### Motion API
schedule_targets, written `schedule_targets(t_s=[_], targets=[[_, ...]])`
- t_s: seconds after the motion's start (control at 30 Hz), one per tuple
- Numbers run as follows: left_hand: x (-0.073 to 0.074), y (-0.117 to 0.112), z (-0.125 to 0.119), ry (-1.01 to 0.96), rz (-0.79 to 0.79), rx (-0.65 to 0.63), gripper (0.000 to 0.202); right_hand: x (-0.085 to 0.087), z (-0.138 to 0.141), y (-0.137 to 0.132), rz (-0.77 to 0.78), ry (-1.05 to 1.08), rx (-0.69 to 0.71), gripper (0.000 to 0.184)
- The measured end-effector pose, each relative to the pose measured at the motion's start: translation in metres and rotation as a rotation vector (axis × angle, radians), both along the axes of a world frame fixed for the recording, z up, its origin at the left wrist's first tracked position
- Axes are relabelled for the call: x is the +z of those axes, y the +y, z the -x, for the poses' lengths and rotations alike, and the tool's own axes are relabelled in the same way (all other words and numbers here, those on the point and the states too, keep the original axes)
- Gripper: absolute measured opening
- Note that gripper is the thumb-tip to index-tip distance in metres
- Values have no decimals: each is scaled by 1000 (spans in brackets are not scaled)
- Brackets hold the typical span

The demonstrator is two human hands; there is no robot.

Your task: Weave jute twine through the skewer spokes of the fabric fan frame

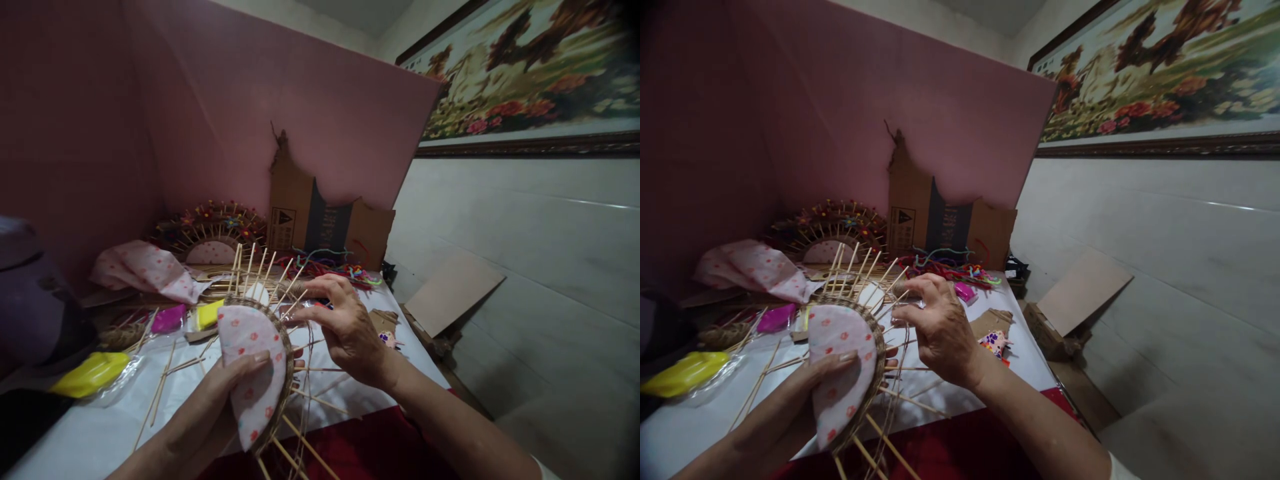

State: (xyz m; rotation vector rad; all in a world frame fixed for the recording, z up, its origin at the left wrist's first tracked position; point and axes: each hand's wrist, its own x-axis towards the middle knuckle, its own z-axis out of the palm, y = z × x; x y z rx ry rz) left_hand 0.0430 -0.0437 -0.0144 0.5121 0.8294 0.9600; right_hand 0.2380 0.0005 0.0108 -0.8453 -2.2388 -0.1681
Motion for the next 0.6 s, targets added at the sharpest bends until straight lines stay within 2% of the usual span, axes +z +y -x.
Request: schedule_targets(t_s=[0.2,0.5,0.6], targets=[[-11,4,0,-46,-12,6,25,-2,3,7,-7,-25,-69,30],[0,-1,0,-2,-25,-21,22,1,4,5,-22,6,0,30],[-1,-2,0,4,-37,-29,20,2,8,6,-30,-2,-35,29]])
